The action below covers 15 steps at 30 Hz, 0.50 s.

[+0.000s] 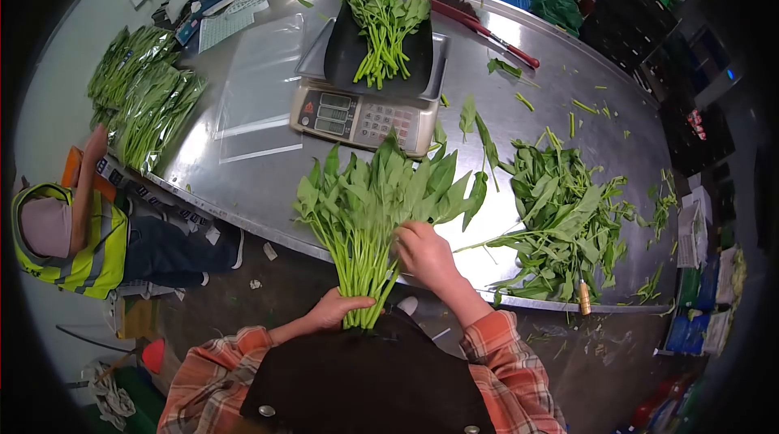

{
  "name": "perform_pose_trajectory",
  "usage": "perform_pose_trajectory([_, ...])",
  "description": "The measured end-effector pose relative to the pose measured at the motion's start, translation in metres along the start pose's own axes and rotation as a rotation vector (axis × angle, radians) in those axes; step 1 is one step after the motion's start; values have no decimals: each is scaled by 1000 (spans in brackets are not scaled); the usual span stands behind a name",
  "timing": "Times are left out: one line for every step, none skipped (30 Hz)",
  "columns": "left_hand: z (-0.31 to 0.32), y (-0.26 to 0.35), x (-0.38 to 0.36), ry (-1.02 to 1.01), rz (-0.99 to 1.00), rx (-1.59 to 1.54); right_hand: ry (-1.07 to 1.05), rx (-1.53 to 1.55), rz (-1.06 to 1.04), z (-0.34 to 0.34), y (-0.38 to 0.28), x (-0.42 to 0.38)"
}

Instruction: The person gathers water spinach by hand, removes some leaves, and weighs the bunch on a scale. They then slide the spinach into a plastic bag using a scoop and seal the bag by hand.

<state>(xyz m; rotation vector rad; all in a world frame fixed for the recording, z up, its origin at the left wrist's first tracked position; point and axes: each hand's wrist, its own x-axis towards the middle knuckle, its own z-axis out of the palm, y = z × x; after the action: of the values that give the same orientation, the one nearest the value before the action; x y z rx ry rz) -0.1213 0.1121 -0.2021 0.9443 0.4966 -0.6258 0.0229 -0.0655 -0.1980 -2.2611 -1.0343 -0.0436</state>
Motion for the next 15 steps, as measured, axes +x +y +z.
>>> perform_pose_trajectory([-1, 0, 0, 16, 6, 9, 23, 17, -72, 1, -3, 8])
perform_pose_trajectory([-1, -1, 1, 29, 15, 22, 49, 31, -145, 1, -3, 15])
perform_pose_trajectory([-2, -2, 1, 41, 25, 38, -3, 12, -205, 12, 7, 16])
perform_pose_trajectory([-2, -1, 1, 60, 31, 68, -95, -18, -202, 10, 6, 18])
perform_pose_trajectory([-2, 0, 1, 78, 38, 96, -187, -50, -197, 7, 4, 22])
perform_pose_trajectory([-2, -1, 1, 97, 47, 124, -281, -82, -192, 4, 3, 26])
perform_pose_trajectory([-3, -1, 2, 82, 34, 125, -290, -127, -250, 0, 3, 30])
perform_pose_trajectory([-5, -3, 3, 83, 38, 137, -334, -135, -246, 2, 4, 32])
perform_pose_trajectory([-6, -4, 4, 84, 41, 147, -378, -142, -243, 6, 7, 33])
perform_pose_trajectory([-4, -2, 3, 88, 43, 156, -424, -147, -239, 7, 6, 35])
perform_pose_trajectory([0, 2, -1, 112, 54, 166, -440, -151, -229, 6, 6, 36])
perform_pose_trajectory([0, 2, -1, 113, 66, 145, -434, -169, -228, 6, 7, 36])
perform_pose_trajectory([-1, 0, -2, 118, 74, 120, -433, -181, -228, 4, 6, 34])
perform_pose_trajectory([-2, -2, -3, 122, 84, 95, -431, -195, -228, 3, 7, 33])
perform_pose_trajectory([-3, -4, -4, 110, 89, 65, -440, -191, -244, 3, 7, 30])
